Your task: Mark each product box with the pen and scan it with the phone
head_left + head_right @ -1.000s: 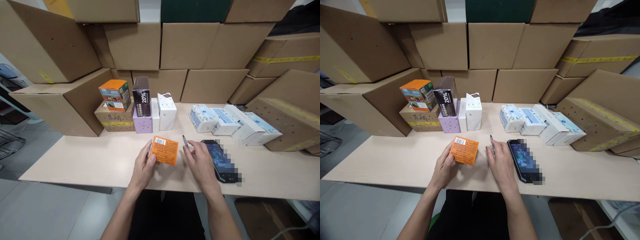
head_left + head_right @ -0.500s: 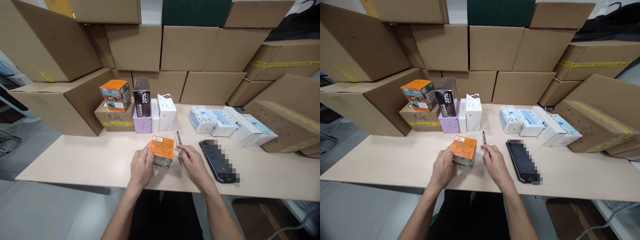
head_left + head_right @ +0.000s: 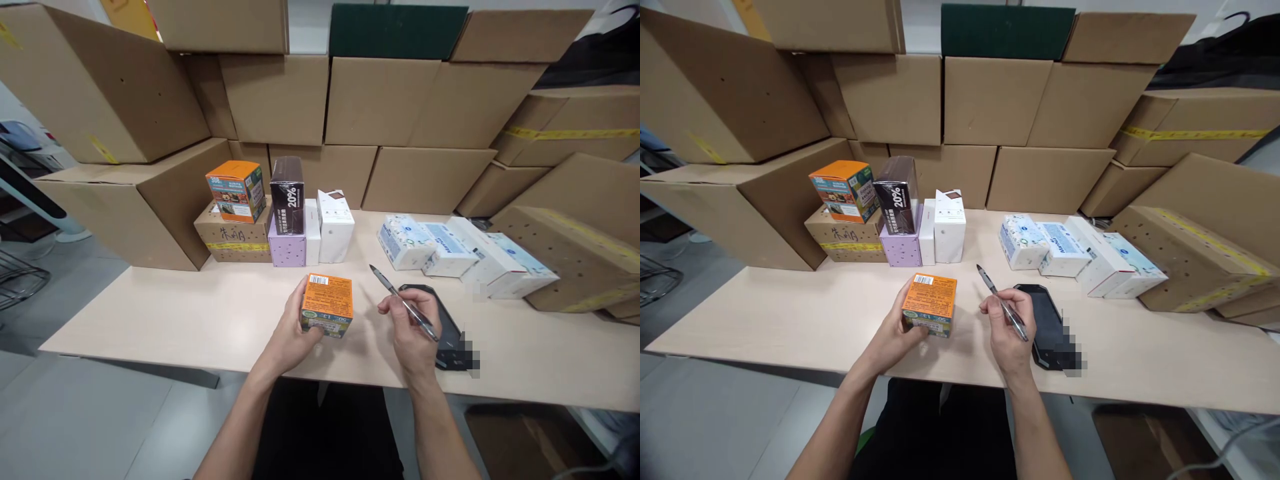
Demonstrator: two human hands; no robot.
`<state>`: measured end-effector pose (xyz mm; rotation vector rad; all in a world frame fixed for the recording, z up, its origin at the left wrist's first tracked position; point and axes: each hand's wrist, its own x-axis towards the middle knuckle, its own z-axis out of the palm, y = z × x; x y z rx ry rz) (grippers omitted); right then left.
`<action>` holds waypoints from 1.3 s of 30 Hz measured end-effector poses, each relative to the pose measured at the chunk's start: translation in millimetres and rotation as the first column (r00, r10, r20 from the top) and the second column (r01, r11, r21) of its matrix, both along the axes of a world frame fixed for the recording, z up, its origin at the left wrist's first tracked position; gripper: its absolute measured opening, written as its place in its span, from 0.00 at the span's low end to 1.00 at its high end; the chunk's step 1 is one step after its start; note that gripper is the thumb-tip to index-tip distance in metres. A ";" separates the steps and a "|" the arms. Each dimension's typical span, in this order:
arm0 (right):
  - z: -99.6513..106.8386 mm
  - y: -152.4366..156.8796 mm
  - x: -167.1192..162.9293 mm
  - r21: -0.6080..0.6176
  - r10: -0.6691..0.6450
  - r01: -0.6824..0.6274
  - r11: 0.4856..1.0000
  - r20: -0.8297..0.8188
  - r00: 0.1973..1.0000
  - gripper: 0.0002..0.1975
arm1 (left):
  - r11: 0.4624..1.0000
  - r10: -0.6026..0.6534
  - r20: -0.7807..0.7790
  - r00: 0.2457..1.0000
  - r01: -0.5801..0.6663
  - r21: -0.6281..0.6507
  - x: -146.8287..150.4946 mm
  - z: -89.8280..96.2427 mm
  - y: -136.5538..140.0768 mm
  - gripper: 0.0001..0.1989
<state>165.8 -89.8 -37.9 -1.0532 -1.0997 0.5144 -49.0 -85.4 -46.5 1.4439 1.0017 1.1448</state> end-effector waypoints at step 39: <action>38.2 14.7 -40.1 -0.192 0.327 -0.314 0.930 0.037 0.944 0.10 | 0.656 0.327 -0.320 0.889 0.030 0.754 7.4 0.4 -11.8 0.13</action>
